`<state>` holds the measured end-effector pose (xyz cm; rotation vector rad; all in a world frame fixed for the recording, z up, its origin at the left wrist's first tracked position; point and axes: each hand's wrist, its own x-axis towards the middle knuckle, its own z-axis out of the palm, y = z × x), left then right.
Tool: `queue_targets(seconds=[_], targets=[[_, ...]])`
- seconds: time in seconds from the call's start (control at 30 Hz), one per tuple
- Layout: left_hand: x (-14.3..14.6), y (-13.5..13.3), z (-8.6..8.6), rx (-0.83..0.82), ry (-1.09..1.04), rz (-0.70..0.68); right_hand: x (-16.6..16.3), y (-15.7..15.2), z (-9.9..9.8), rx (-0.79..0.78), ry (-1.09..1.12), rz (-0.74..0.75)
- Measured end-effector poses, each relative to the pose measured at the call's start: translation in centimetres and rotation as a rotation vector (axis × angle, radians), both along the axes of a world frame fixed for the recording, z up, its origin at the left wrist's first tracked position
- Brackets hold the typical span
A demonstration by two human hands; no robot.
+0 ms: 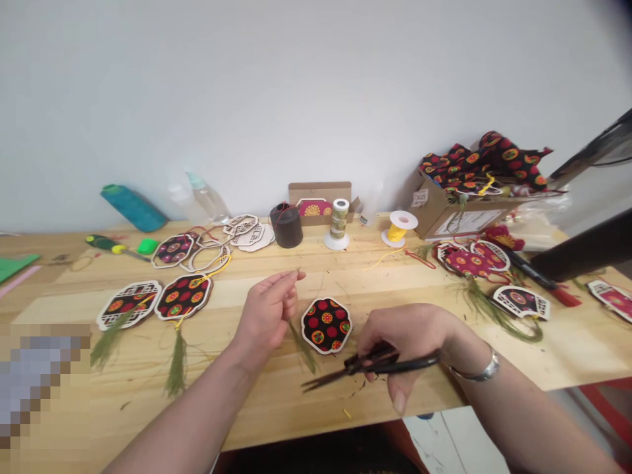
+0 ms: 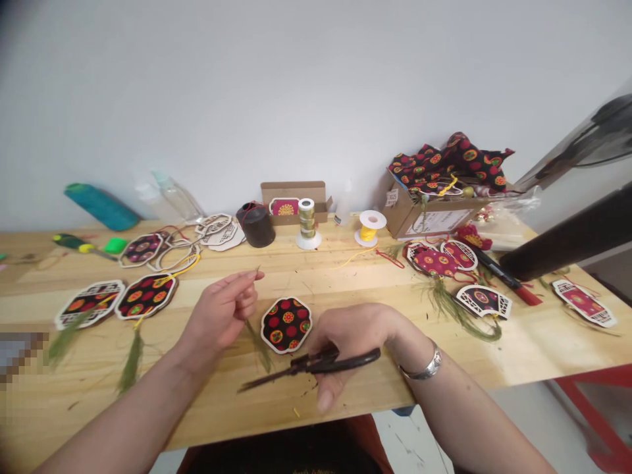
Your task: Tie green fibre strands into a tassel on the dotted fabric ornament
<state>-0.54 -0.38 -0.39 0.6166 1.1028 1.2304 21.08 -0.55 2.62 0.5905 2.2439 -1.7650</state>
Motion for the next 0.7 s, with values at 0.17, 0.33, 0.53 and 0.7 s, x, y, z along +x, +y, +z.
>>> queue_targets(seconds=[0.17,0.33,0.53,0.7], targets=[[0.0,0.1,0.2,-0.012,-0.055,-0.006,1.5,-0.8,2.4,0.33,-0.213,-0.219],[-0.2,0.0,0.2,-0.014,-0.099,-0.028,5.1,-0.7,2.6,0.87,-0.753,-0.65],[0.1,-0.2,0.5,-0.013,-0.115,-0.057,8.3,-0.7,0.3,0.861,-0.98,-0.671],[0.4,-0.3,0.7,-0.025,-0.106,-0.064,6.8,-0.8,1.2,0.983,-1.004,-0.659]])
